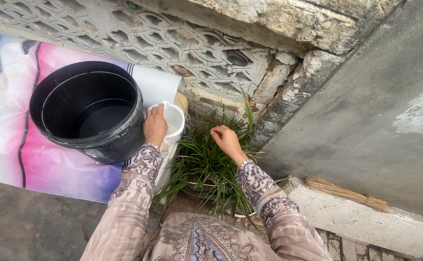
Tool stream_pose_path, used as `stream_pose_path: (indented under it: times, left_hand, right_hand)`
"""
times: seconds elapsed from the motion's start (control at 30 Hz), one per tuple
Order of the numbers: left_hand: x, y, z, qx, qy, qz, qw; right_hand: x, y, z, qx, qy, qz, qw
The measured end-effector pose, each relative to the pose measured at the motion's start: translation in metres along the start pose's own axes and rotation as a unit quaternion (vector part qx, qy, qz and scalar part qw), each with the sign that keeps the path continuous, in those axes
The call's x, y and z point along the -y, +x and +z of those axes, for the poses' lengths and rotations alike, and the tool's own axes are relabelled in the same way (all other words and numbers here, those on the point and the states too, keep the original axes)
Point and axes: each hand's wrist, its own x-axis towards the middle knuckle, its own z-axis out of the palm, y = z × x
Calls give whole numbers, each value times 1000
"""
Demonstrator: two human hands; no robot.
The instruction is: Tending to a plant by inspecting leaves and watering it with a mug.
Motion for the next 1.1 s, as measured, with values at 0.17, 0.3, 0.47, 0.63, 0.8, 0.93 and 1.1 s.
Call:
stream_pose_path:
  times: [0.17, 0.3, 0.47, 0.63, 0.8, 0.93, 1.1]
  left_hand:
    - [3, 5, 9, 2, 18, -6, 1000]
    - [-3, 4, 3, 18, 28, -26, 999]
    - [-2, 6, 5, 19, 28, -34, 999]
    - [1, 5, 9, 12, 20, -36, 999]
    - [-2, 3, 2, 9, 10, -33, 999]
    - [-1, 4, 6, 4, 11, -28, 1000]
    - [-4, 5, 2, 23, 22, -40, 999]
  right_hand:
    - [-75, 2, 64, 120, -75, 62, 988]
    - [-105, 14, 103, 126, -81, 117, 982]
    - [-133, 20, 144, 152, -138, 134, 969]
    - [-90, 10, 142, 139, -209, 167, 954]
    - [-108, 2, 157, 105, -273, 103, 951]
    - [-96, 2, 146, 83, -230, 129, 961]
    - [-85, -3, 128, 23, -183, 123, 975]
